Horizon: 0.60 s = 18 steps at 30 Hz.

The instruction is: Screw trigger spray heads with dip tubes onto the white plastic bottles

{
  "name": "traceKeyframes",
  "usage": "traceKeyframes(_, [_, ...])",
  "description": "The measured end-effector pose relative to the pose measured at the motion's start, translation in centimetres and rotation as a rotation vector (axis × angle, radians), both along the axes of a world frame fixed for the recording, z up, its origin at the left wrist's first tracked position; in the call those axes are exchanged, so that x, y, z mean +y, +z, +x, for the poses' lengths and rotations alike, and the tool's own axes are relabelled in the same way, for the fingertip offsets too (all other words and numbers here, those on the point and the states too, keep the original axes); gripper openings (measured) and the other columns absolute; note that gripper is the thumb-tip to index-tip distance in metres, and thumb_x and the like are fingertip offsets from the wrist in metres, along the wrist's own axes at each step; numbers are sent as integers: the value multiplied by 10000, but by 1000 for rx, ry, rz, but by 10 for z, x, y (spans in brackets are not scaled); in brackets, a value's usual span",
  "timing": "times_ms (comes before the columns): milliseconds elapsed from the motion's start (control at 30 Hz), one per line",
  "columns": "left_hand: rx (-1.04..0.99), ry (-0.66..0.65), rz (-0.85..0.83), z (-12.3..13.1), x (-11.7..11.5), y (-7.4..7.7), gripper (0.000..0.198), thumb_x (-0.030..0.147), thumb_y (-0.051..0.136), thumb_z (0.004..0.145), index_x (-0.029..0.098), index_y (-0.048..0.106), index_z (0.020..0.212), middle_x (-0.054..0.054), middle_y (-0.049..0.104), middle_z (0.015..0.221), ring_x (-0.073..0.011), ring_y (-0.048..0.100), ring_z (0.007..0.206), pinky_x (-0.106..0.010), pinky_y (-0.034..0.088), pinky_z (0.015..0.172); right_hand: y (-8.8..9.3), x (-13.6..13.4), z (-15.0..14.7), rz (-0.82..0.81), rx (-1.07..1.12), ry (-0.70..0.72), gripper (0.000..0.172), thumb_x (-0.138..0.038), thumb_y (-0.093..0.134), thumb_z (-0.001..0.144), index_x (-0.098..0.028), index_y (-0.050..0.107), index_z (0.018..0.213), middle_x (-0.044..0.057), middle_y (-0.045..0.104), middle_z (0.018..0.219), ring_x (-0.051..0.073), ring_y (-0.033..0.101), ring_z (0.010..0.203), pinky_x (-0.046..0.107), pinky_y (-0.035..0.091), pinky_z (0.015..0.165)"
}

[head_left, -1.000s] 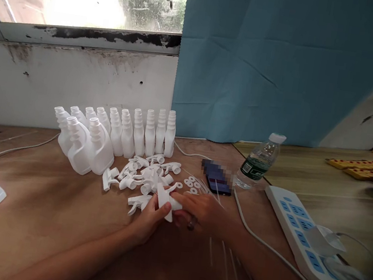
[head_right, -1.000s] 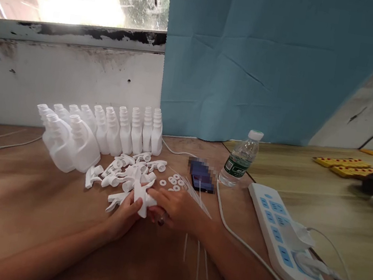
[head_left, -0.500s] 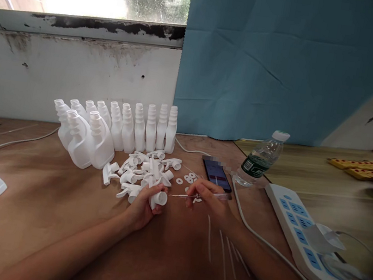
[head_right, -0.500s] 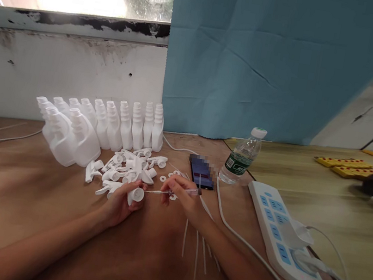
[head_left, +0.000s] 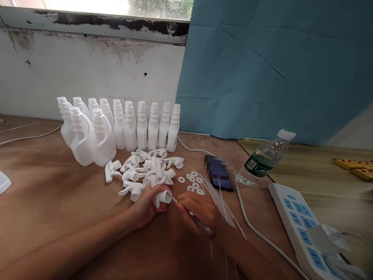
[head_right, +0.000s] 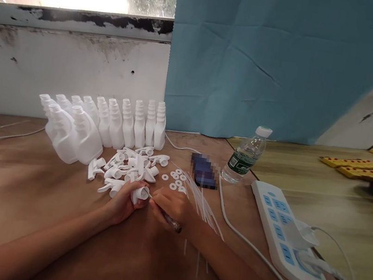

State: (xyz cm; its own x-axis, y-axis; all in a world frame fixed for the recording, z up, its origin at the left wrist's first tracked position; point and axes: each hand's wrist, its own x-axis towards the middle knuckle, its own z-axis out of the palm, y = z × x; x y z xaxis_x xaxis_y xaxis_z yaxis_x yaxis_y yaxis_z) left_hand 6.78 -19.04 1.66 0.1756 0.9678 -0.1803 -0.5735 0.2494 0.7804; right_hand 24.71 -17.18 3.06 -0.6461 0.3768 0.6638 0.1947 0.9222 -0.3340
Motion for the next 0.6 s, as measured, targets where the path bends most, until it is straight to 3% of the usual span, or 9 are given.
traceKeyframes(233, [72, -46, 7, 0, 0, -3, 253, 275, 682, 644, 183, 469, 743, 51, 488, 520, -64, 385, 374, -183, 209, 361, 2, -14, -4, -298, 85, -217, 261, -239, 391, 969, -220, 556, 768, 3, 591, 647, 143, 572, 571, 275, 434, 582])
traceKeyframes(467, [162, -130, 2, 0, -3, -6, 289, 225, 726, 602, 196, 478, 747, 66, 480, 500, -35, 327, 306, -168, 119, 316, 5, -12, 0, -562, 108, -73, 351, -309, 388, 967, -198, 529, 665, -5, 539, 595, 128, 520, 541, 256, 410, 534])
traceKeyframes(600, [122, -199, -22, -3, -4, -3, 262, 175, 677, 579, 191, 461, 725, 73, 463, 493, -31, 308, 296, -156, 99, 289, 0, -12, -3, -882, 205, 57, 355, -375, 423, 969, -182, 561, 704, 10, 578, 613, 131, 534, 528, 252, 436, 501])
